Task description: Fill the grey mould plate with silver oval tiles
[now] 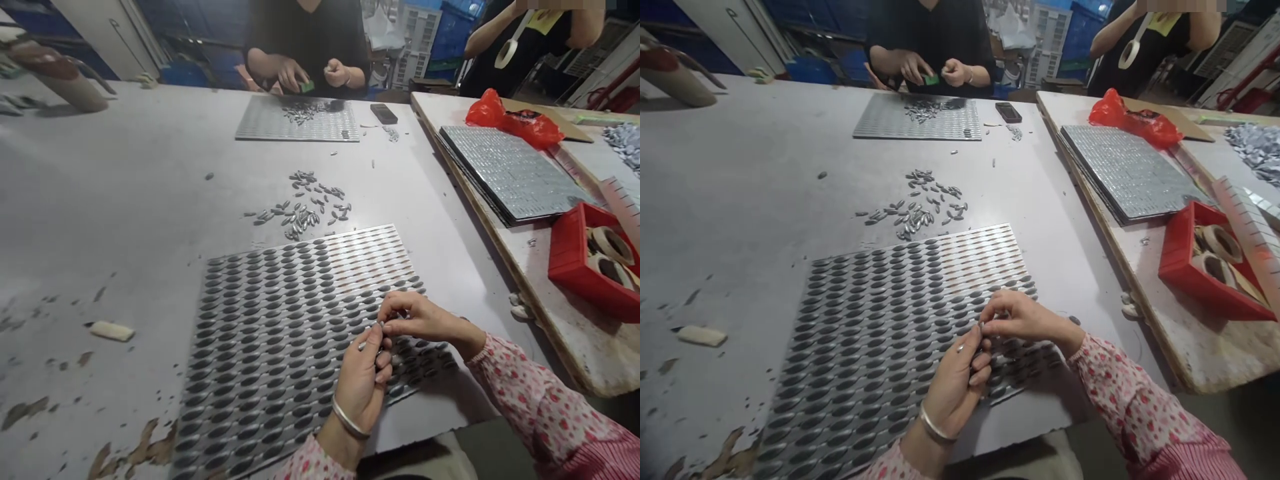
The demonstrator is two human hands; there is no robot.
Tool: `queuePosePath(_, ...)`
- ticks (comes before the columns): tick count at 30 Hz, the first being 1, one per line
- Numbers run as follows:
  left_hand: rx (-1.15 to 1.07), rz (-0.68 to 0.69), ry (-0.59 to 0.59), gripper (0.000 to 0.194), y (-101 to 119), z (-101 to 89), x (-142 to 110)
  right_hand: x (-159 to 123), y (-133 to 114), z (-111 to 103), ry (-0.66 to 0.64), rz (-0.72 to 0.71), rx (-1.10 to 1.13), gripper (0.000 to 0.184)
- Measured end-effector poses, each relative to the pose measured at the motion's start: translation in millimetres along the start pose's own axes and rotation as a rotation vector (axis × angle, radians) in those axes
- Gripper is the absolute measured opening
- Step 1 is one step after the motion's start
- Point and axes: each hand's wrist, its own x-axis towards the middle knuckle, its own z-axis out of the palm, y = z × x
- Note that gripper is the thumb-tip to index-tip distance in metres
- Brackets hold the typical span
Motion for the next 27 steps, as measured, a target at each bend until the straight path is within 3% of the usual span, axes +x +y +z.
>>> queuePosePath(3, -0.027, 0.034, 0.019, 0.027, 4, -2.7, -2, 9, -4, 7, -0.019, 0.058, 0.169, 0.025)
queuePosePath(7, -0.086, 0.031, 0.060, 0.022, 11, -7.9, -6, 31, 21, 10, 0.111, 0.137, 0.335, 0.025)
queuePosePath(12, -0.136, 0.006, 0.071, 0.011, 15, -14.4, -11, 66, 43, 20, 0.240, 0.197, 0.046, 0.014)
queuePosePath(20, -0.158, 0.017, 0.062, 0.013, 13, -18.7, -16, 76, 29, 23, 0.272, 0.120, -0.596, 0.004)
queuePosePath(27, -0.167, 0.059, 0.061, 0.022, 7, -23.6, -9, 77, 33, 17, 0.221, 0.190, -0.700, 0.013)
